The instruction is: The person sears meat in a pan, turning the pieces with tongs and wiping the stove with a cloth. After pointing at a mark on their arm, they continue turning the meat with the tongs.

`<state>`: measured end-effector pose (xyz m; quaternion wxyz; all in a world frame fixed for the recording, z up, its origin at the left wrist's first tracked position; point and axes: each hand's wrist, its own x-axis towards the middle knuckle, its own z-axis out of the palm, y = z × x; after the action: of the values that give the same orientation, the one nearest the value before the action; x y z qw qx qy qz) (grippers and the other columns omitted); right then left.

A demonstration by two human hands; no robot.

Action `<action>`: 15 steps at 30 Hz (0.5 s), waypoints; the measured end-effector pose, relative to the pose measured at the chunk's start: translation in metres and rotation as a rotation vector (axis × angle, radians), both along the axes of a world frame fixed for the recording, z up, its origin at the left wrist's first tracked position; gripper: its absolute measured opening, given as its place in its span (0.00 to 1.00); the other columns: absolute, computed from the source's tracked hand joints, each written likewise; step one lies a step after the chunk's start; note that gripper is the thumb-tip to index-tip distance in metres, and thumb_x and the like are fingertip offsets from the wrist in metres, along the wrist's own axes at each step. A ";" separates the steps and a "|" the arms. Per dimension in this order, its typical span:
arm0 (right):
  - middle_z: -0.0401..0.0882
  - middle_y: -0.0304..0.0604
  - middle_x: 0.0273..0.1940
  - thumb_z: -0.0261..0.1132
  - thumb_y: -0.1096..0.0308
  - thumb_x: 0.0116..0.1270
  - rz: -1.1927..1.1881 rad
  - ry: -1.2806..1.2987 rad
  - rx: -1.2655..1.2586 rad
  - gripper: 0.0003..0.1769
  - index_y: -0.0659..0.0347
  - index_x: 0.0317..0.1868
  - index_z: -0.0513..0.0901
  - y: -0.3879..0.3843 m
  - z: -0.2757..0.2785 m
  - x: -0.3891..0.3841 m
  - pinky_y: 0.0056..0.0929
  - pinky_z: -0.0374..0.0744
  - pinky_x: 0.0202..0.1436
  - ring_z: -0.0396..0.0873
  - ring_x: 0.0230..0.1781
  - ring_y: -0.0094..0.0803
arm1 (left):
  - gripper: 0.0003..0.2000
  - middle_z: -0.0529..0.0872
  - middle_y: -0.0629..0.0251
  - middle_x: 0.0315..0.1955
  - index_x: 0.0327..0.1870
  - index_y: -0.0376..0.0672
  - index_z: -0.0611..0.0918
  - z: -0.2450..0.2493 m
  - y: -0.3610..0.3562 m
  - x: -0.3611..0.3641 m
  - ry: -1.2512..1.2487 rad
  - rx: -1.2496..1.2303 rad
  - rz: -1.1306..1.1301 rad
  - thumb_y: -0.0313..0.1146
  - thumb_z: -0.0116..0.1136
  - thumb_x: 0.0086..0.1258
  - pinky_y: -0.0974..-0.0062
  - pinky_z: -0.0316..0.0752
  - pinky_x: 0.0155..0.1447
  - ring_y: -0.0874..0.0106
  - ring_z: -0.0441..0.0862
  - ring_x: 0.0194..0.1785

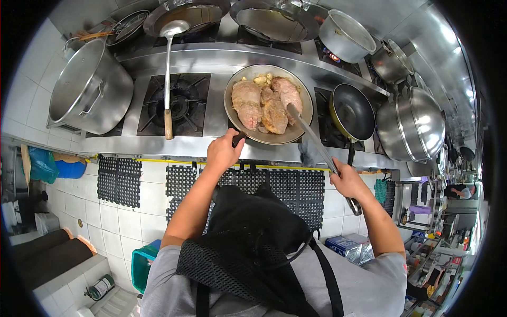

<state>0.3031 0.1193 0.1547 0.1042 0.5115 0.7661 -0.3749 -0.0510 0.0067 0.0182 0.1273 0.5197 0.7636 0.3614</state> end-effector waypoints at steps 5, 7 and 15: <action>0.85 0.64 0.38 0.67 0.61 0.59 0.145 -0.105 0.243 0.43 0.73 0.73 0.65 -0.016 0.014 -0.011 0.46 0.82 0.47 0.86 0.39 0.56 | 0.14 0.87 0.51 0.25 0.45 0.42 0.80 0.003 0.000 0.000 -0.019 -0.025 -0.002 0.42 0.64 0.68 0.53 0.80 0.39 0.49 0.86 0.32; 0.84 0.65 0.43 0.68 0.59 0.58 0.195 -0.169 0.323 0.46 0.70 0.75 0.63 -0.026 0.008 -0.008 0.49 0.83 0.48 0.85 0.40 0.58 | 0.14 0.87 0.51 0.25 0.45 0.42 0.80 0.000 0.000 0.005 -0.033 -0.037 0.000 0.42 0.64 0.68 0.53 0.80 0.39 0.49 0.86 0.32; 0.82 0.65 0.46 0.71 0.57 0.57 0.299 -0.276 0.422 0.50 0.63 0.77 0.60 -0.027 0.032 -0.009 0.52 0.84 0.47 0.85 0.39 0.61 | 0.15 0.88 0.51 0.27 0.45 0.41 0.80 0.003 0.005 0.021 -0.002 -0.117 0.014 0.44 0.62 0.69 0.54 0.81 0.40 0.50 0.87 0.32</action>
<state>0.2946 0.0921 0.1872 0.1528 0.4493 0.8727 -0.1146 -0.0305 0.0117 0.0216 0.1556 0.5056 0.7870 0.3175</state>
